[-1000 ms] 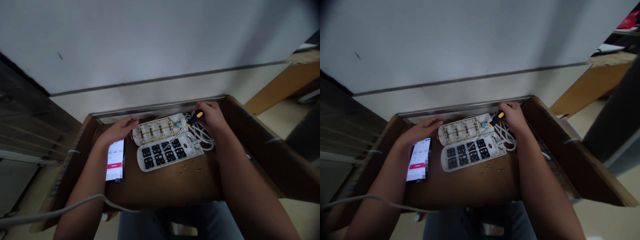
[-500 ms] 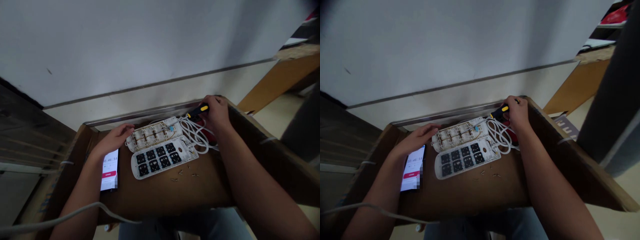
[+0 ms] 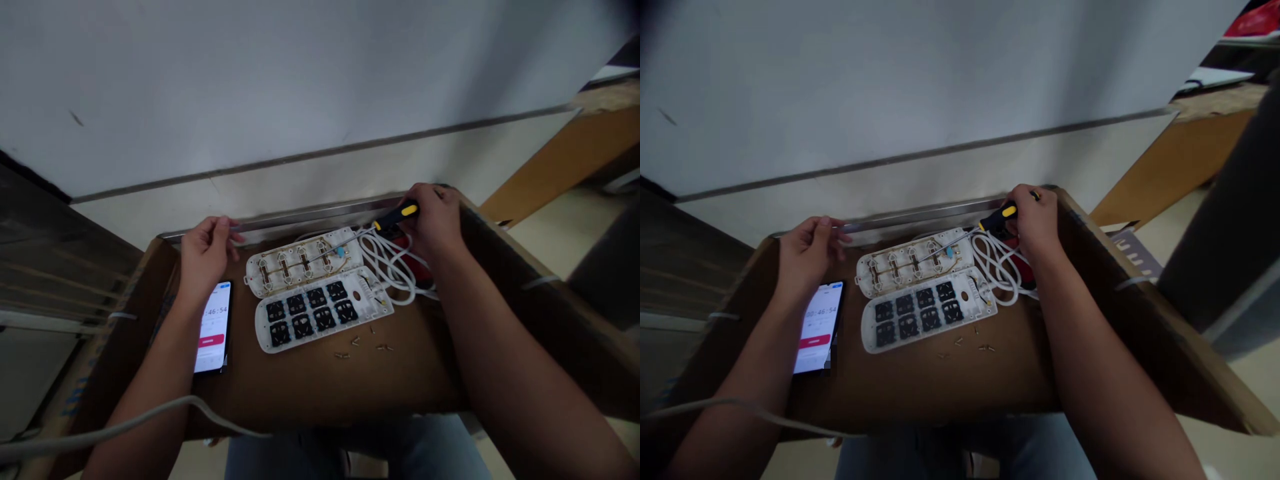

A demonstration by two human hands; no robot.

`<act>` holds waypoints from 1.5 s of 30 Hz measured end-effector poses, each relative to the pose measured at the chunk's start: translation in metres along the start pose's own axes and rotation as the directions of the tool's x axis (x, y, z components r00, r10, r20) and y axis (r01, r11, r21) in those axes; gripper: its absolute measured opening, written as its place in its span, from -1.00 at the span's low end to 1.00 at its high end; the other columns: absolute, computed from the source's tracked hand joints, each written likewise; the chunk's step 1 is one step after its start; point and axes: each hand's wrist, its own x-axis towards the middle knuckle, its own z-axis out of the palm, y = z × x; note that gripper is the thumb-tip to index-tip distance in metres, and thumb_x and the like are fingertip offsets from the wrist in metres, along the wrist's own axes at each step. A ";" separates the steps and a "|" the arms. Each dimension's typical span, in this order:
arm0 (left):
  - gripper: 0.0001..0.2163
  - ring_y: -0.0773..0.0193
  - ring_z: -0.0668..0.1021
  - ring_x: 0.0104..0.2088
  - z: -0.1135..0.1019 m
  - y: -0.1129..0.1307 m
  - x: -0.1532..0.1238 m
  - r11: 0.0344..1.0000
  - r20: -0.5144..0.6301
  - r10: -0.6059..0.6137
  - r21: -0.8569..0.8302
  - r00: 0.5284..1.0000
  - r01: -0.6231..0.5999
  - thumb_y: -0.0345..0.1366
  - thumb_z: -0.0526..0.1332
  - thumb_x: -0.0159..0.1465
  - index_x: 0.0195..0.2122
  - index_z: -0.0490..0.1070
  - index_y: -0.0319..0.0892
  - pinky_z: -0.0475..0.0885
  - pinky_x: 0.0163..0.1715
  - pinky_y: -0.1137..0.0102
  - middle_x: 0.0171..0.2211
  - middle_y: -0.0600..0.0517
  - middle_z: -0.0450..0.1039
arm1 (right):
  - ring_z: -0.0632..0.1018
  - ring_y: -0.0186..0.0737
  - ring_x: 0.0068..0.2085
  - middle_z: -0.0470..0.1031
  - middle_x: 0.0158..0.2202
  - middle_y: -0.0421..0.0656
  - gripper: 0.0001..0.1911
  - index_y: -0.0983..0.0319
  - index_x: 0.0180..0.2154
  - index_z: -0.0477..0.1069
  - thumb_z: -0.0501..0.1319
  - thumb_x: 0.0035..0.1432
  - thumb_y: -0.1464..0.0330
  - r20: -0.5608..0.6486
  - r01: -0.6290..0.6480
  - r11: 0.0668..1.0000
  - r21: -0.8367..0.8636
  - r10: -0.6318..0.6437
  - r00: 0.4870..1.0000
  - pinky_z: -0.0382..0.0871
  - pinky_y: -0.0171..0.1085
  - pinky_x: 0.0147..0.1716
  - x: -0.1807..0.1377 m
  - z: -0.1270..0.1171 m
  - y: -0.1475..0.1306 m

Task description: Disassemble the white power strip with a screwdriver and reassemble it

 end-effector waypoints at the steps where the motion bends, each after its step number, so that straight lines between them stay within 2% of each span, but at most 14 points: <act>1: -0.63 0.42 0.34 -0.68 -0.001 0.001 -0.001 1.000 -0.024 -0.008 -0.010 1.000 0.008 0.09 0.21 0.43 -0.23 0.54 -0.13 0.16 -0.67 0.47 -0.56 0.11 0.48 | 0.15 -0.45 -0.58 0.12 -0.62 -0.26 -0.78 0.20 -0.56 0.25 0.22 0.00 0.26 -0.035 -0.005 1.000 0.010 0.006 0.999 -0.03 -0.40 -0.65 -0.001 0.001 -0.002; 3: -0.65 0.44 0.22 -0.74 -0.001 0.002 -0.002 1.000 -0.056 0.001 -0.011 0.998 -0.001 0.05 0.24 0.43 -0.28 0.54 -0.13 0.08 -0.70 0.45 -0.70 0.18 0.32 | 0.15 -0.46 -0.58 0.10 -0.63 -0.26 -0.83 0.21 -0.58 0.28 0.21 -0.06 0.31 -0.080 -0.017 0.999 0.027 0.019 0.997 -0.03 -0.41 -0.66 -0.003 0.003 -0.005; 7: -0.62 0.44 0.17 -0.74 0.002 0.001 -0.003 0.992 -0.052 0.053 -0.111 0.997 -0.058 0.05 0.25 0.44 -0.40 0.49 -0.11 0.03 -0.68 0.42 -0.76 0.22 0.15 | 0.17 -0.48 -0.57 0.07 -0.64 -0.26 -0.85 0.24 -0.61 0.28 0.19 -0.10 0.34 -0.082 -0.015 0.999 0.050 0.019 0.996 -0.04 -0.43 -0.64 -0.005 0.005 -0.010; 11: -0.61 0.46 0.06 -0.75 0.006 0.003 -0.004 0.975 -0.012 0.066 -0.213 0.998 -0.067 0.08 0.33 0.36 -0.47 0.44 -0.09 -0.07 -0.68 0.39 -0.76 0.24 0.06 | 0.18 -0.51 -0.57 0.10 -0.63 -0.26 -0.86 0.26 -0.60 0.28 0.19 -0.09 0.37 -0.048 0.004 0.999 0.045 -0.002 0.999 -0.04 -0.44 -0.62 -0.007 0.004 -0.011; 17: -0.62 0.47 0.01 -0.71 0.008 0.006 -0.006 0.969 0.019 0.064 -0.241 0.998 -0.058 0.03 0.37 0.33 -0.51 0.44 -0.09 -0.11 -0.65 0.37 -0.73 0.23 -0.04 | 0.18 -0.47 -0.58 0.08 -0.64 -0.23 -0.87 0.25 -0.62 0.32 0.19 -0.12 0.36 0.005 0.019 0.999 0.030 -0.019 1.000 -0.08 -0.38 -0.63 -0.008 0.001 -0.011; 23: -0.65 0.48 -0.06 -0.69 0.007 0.013 -0.006 0.931 0.003 0.024 -0.364 1.000 -0.021 -0.07 0.42 0.25 -0.53 0.35 -0.08 -0.17 -0.68 0.43 -0.70 0.25 -0.08 | 0.15 -0.43 -0.60 0.15 -0.65 -0.21 -0.87 0.22 -0.64 0.33 0.22 -0.16 0.33 0.087 -0.032 0.999 -0.032 0.034 0.996 -0.11 -0.36 -0.67 -0.012 0.003 -0.010; 30: -0.63 0.50 -0.07 -0.72 -0.002 0.007 0.002 0.903 0.027 0.018 -0.430 0.999 -0.005 -0.07 0.34 0.35 -0.53 0.39 -0.12 -0.17 -0.70 0.45 -0.72 0.26 -0.13 | 0.22 -0.45 -0.57 0.19 -0.61 -0.18 -0.88 0.24 -0.61 0.34 0.20 -0.14 0.33 0.143 -0.024 0.997 -0.075 0.035 0.989 0.01 -0.39 -0.62 -0.017 0.002 -0.012; 33: -0.63 0.51 -0.07 -0.73 -0.001 0.005 0.004 0.900 0.046 0.002 -0.436 0.999 0.018 -0.09 0.33 0.38 -0.53 0.39 -0.13 -0.17 -0.71 0.45 -0.72 0.26 -0.12 | 0.23 -0.45 -0.57 0.24 -0.60 -0.17 -0.87 0.25 -0.62 0.34 0.19 -0.18 0.32 0.187 -0.017 0.997 -0.075 0.031 0.982 -0.02 -0.39 -0.62 -0.017 0.002 -0.013; 37: -0.63 0.51 -0.08 -0.73 0.001 0.005 0.003 0.905 0.065 0.006 -0.425 0.998 0.023 -0.07 0.34 0.38 -0.52 0.39 -0.13 -0.19 -0.70 0.42 -0.73 0.25 -0.13 | 0.15 -0.46 -0.63 0.27 -0.62 -0.18 -0.85 0.24 -0.60 0.35 0.23 -0.22 0.29 0.284 -0.047 0.994 -0.096 0.073 0.956 -0.12 -0.35 -0.67 -0.019 0.001 -0.010; 40: -0.57 0.52 -0.07 -0.72 0.001 0.002 0.003 0.915 0.069 -0.022 -0.400 0.997 0.048 0.01 0.26 0.45 -0.49 0.37 -0.13 -0.16 -0.69 0.41 -0.72 0.25 -0.15 | 0.13 -0.48 -0.65 0.28 -0.64 -0.20 -0.82 0.25 -0.60 0.35 0.23 -0.21 0.27 0.310 -0.031 0.994 -0.102 0.062 0.949 -0.11 -0.36 -0.68 -0.020 0.001 -0.011; 45: -0.42 0.52 -0.08 -0.75 -0.002 -0.004 0.009 0.909 0.114 -0.059 -0.405 0.992 0.100 0.22 0.05 0.50 -0.47 0.38 -0.15 -0.16 -0.71 0.42 -0.75 0.24 -0.14 | 0.25 -0.46 -0.59 0.26 -0.62 -0.20 -0.82 0.27 -0.62 0.37 0.22 -0.19 0.28 0.249 0.063 0.994 -0.089 -0.039 0.968 0.00 -0.36 -0.60 -0.014 -0.009 -0.015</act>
